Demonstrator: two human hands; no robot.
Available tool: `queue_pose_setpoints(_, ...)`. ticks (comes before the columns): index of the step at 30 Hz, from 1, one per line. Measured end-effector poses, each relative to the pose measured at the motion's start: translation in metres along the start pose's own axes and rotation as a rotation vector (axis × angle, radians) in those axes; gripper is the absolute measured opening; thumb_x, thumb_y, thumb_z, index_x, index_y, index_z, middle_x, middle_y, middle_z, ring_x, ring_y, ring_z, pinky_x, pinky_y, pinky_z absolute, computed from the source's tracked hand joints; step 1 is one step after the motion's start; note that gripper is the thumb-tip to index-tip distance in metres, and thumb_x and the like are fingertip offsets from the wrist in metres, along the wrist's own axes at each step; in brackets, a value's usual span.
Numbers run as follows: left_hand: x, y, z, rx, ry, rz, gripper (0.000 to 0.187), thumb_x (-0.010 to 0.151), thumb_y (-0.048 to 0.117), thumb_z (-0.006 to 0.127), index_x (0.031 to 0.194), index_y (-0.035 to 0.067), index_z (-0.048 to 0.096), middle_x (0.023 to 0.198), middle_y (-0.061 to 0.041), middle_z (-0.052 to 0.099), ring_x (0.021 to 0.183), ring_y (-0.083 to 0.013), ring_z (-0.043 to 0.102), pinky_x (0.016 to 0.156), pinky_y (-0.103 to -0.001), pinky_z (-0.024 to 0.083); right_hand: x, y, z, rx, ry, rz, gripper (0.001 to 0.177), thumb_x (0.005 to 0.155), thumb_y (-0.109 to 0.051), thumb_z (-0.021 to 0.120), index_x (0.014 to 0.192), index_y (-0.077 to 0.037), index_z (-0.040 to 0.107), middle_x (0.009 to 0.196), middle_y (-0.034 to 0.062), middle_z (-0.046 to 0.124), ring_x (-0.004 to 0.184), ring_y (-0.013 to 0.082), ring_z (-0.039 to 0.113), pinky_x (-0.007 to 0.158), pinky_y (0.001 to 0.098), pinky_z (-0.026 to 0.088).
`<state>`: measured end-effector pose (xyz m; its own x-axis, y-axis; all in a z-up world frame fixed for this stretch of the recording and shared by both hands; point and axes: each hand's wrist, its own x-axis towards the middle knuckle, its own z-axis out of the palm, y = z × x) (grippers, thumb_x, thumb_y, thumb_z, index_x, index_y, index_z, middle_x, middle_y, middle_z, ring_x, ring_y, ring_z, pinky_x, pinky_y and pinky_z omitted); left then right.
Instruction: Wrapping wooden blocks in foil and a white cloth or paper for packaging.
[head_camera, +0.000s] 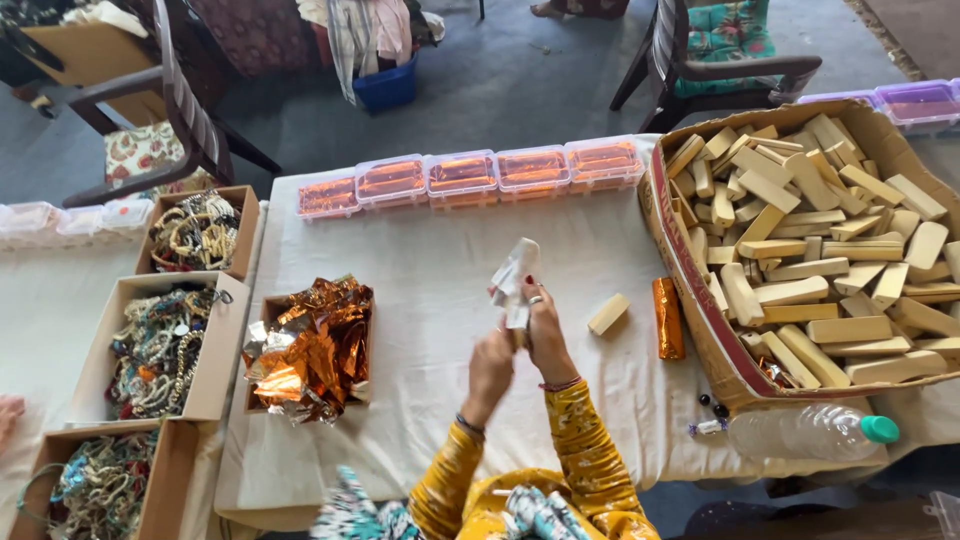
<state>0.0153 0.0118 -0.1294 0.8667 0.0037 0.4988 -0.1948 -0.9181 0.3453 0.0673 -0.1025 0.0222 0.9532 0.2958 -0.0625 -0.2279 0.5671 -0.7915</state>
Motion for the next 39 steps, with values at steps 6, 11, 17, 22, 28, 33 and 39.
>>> queue_pose_setpoints(6, 0.075, 0.029, -0.103, -1.336, -0.144, -0.649, 0.054, 0.109, 0.047, 0.033, 0.099, 0.006, 0.068, 0.072, -0.001, 0.062, 0.059, -0.0085, 0.056, 0.048, -0.025, 0.041, -0.016, -0.007, 0.028, 0.019, -0.18, 0.021, 0.055, 0.11, -0.041, 0.04, 0.137, 0.006, 0.051, 0.116, 0.0136, 0.071, 0.08, 0.0129, 0.065, 0.06, 0.0263, 0.053)
queue_pose_setpoints(11, 0.031, 0.035, -0.079, -1.317, -0.32, -0.696, 0.055, 0.111, 0.048, 0.034, 0.088, 0.007, 0.062, 0.062, 0.0, 0.056, 0.05, -0.0084, 0.051, 0.045, -0.024, 0.041, -0.006, -0.015, 0.012, 0.1, -0.031, 0.066, 0.058, 0.105, -0.044, 0.04, 0.137, 0.004, 0.048, 0.109, 0.0188, 0.071, 0.097, 0.0199, 0.073, 0.083, 0.0286, 0.063)
queue_pose_setpoints(17, 0.062, 0.037, -0.116, -1.435, -0.122, -0.647, 0.04, 0.105, 0.042, 0.043, 0.101, 0.009, 0.064, 0.072, 0.001, 0.058, 0.059, -0.0081, 0.053, 0.051, -0.026, 0.041, -0.024, -0.018, 0.032, -0.19, -0.302, 0.082, 0.06, 0.107, -0.042, 0.045, 0.144, 0.005, 0.047, 0.123, 0.0184, 0.07, 0.088, 0.0178, 0.059, 0.067, 0.0315, 0.045)
queue_pose_setpoints(22, 0.039, 0.032, -0.102, -1.509, -0.221, -0.875, 0.048, 0.108, 0.045, 0.041, 0.092, 0.004, 0.062, 0.065, -0.001, 0.056, 0.053, -0.0098, 0.05, 0.047, -0.026, 0.038, -0.01, -0.015, 0.021, 0.047, -0.23, 0.085, 0.055, 0.103, -0.045, 0.042, 0.134, 0.0, 0.049, 0.112, 0.0183, 0.073, 0.101, 0.0236, 0.072, 0.095, 0.0371, 0.057)
queue_pose_setpoints(28, 0.05, 0.064, -0.146, -0.78, -0.225, -0.577, 0.042, 0.103, 0.047, 0.046, 0.095, 0.008, 0.058, 0.063, 0.001, 0.057, 0.055, -0.0079, 0.056, 0.051, -0.025, 0.043, -0.01, 0.002, 0.005, 0.116, -0.113, 0.04, 0.051, 0.114, -0.047, 0.041, 0.117, 0.002, 0.055, 0.101, 0.0134, 0.069, 0.101, 0.0238, 0.069, 0.094, 0.0401, 0.057)
queue_pose_setpoints(33, 0.064, 0.037, -0.112, -1.497, -0.041, -0.806, 0.044, 0.105, 0.045, 0.038, 0.096, 0.01, 0.064, 0.07, 0.006, 0.055, 0.059, -0.0069, 0.044, 0.053, -0.026, 0.035, -0.014, 0.013, 0.018, -0.108, -0.305, 0.142, 0.056, 0.112, -0.046, 0.039, 0.137, 0.002, 0.055, 0.118, 0.0143, 0.072, 0.091, 0.0186, 0.06, 0.079, 0.035, 0.051)
queue_pose_setpoints(39, 0.034, 0.029, -0.105, -1.354, -0.228, -0.675, 0.06, 0.113, 0.051, 0.031, 0.085, 0.007, 0.059, 0.062, 0.008, 0.043, 0.05, -0.0031, 0.032, 0.045, -0.023, 0.023, -0.013, -0.005, 0.017, 0.052, -0.238, 0.058, 0.057, 0.106, -0.042, 0.039, 0.139, 0.003, 0.047, 0.12, 0.0192, 0.071, 0.111, 0.0272, 0.069, 0.099, 0.0368, 0.057)
